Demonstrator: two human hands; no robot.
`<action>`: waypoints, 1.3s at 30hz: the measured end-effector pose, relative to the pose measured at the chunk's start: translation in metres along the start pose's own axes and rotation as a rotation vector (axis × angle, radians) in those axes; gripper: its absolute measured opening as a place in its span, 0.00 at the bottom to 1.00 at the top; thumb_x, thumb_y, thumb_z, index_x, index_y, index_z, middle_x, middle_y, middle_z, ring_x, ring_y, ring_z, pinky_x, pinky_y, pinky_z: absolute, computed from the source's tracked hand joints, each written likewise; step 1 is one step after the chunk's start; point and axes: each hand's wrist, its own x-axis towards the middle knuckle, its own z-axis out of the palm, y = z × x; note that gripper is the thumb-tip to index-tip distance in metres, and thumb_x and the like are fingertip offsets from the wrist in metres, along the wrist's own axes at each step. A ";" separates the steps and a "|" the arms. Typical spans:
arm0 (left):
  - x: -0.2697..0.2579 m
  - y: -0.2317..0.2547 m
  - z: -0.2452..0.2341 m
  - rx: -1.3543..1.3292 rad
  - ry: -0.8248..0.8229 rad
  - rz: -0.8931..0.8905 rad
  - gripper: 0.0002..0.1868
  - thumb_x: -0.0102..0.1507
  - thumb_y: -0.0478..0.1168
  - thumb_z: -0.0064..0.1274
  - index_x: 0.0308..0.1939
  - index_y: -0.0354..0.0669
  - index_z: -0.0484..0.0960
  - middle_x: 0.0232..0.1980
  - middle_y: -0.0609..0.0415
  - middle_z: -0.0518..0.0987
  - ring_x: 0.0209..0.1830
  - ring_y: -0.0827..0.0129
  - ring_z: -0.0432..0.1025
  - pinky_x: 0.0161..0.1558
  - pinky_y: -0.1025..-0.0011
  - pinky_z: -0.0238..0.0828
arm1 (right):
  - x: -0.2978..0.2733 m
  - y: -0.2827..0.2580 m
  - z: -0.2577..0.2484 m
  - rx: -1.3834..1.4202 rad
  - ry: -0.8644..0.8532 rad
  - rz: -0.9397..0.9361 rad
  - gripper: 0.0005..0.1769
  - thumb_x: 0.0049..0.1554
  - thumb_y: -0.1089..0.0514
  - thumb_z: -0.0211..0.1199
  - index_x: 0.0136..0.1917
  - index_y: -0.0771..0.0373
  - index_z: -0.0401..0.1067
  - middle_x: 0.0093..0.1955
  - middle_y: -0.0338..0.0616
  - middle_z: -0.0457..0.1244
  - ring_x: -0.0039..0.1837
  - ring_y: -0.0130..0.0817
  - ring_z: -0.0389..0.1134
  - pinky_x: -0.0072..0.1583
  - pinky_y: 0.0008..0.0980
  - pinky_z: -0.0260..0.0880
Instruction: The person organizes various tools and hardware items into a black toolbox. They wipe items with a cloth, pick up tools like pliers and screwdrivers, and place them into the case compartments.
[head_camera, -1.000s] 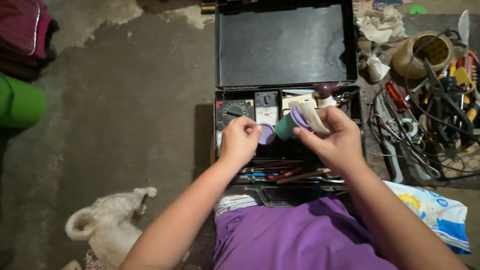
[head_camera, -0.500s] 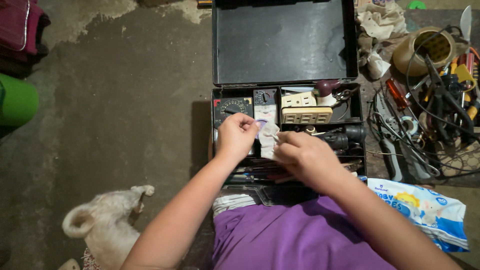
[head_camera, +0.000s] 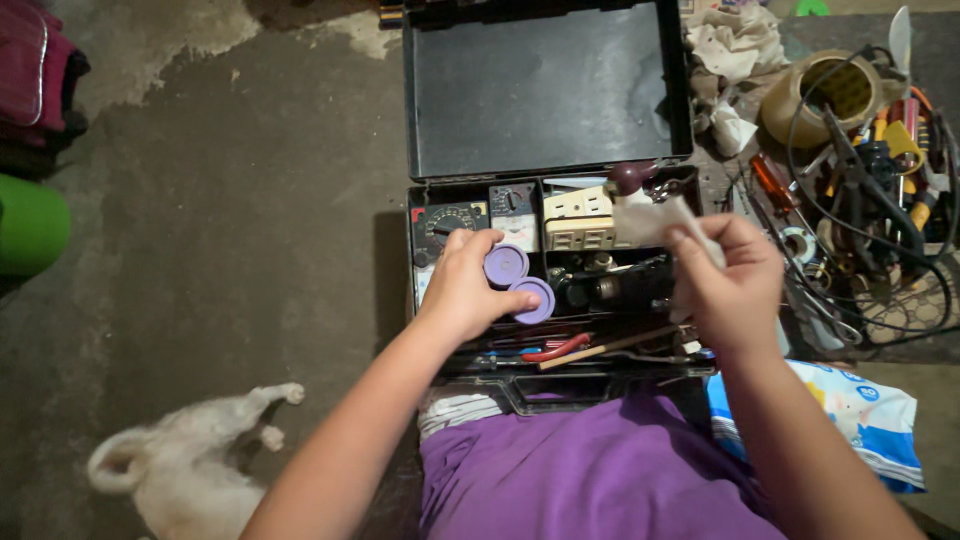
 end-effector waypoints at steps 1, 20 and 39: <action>0.000 0.003 -0.001 0.005 0.007 0.000 0.49 0.40 0.53 0.77 0.61 0.39 0.75 0.58 0.43 0.73 0.60 0.50 0.71 0.60 0.61 0.68 | -0.001 0.004 0.001 0.006 -0.004 0.025 0.03 0.62 0.62 0.64 0.47 0.63 0.71 0.33 0.36 0.62 0.26 0.21 0.59 0.27 0.25 0.58; 0.017 0.111 0.077 0.119 0.258 0.487 0.24 0.54 0.46 0.66 0.53 0.43 0.80 0.60 0.42 0.74 0.63 0.47 0.66 0.61 0.46 0.55 | 0.010 0.041 -0.192 0.048 0.307 0.107 0.08 0.65 0.59 0.64 0.46 0.65 0.74 0.40 0.40 0.68 0.38 0.24 0.66 0.41 0.24 0.65; 0.218 0.182 0.256 0.597 0.052 1.054 0.08 0.58 0.40 0.51 0.30 0.50 0.86 0.37 0.54 0.81 0.46 0.59 0.75 0.46 0.60 0.70 | -0.020 0.050 -0.254 0.386 0.531 -0.057 0.05 0.67 0.65 0.60 0.52 0.70 0.72 0.49 0.48 0.69 0.44 0.34 0.71 0.49 0.33 0.76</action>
